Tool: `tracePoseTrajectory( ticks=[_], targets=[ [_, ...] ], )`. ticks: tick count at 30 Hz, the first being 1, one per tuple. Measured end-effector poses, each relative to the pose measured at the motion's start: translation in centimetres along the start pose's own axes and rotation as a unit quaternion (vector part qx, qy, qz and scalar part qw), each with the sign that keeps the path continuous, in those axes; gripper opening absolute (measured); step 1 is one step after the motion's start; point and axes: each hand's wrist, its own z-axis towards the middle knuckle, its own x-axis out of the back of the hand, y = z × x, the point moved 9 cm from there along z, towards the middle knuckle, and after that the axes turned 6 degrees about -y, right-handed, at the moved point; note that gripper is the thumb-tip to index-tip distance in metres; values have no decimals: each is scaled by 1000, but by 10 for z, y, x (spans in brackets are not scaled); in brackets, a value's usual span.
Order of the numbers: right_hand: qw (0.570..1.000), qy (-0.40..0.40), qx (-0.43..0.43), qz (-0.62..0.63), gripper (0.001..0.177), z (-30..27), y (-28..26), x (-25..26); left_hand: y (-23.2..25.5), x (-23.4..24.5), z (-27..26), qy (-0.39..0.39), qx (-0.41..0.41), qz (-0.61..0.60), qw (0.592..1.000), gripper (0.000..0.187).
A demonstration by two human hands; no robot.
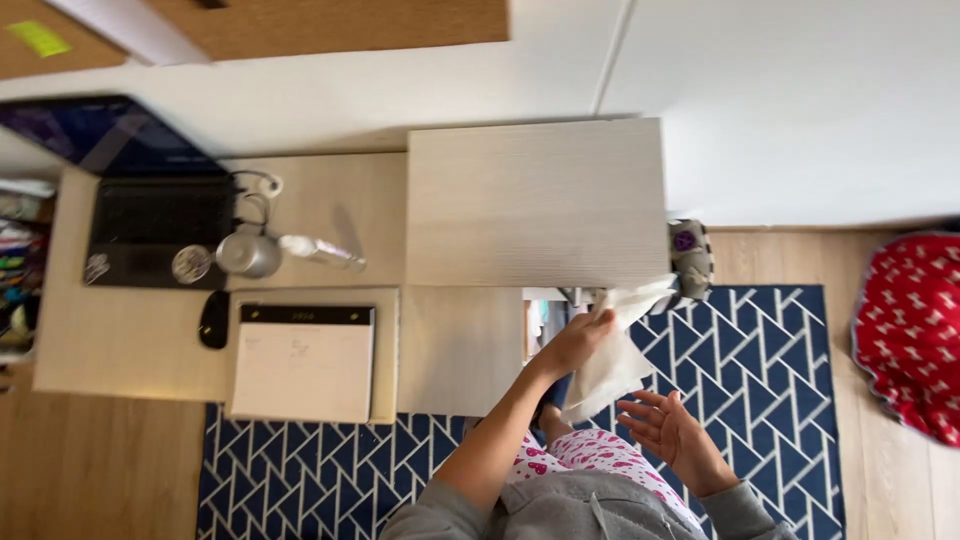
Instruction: The person wipes a small shelf with a paper towel, attaches a calendar to a laptop using magnetic strips, and organizes various items including a phone case and stationery in a desk caddy.
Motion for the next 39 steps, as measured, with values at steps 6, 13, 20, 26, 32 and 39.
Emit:
tracePoseTrajectory(
  ticks=[6, 13, 20, 26, 32, 39],
  targets=[
    [996, -58, -9, -68, 74, 16, -1, -64, 43, 67, -169, 222, -123, 150, 956, 55],
    [996, -36, 8, -84, 72, 37, 21, -129, -109, 95, -141, 234, -29, 504, 831, 85],
    [980, -11, 13, -199, 75, 55, 57, -227, -145, 150, -166, 134, 26, 480, 866, 86],
    [959, -55, -20, -278, 75, 81, 107, -342, -136, 325, -338, 456, -95, 311, 828, 65],
    [925, -32, 34, -377, 89, 137, 133, -403, -255, 438, -471, 571, 234, 181, 766, 83],
    [949, 85, 60, -298, 108, 178, 130, -396, -294, 456, -460, 570, 301, 227, 731, 100]
  ],
)
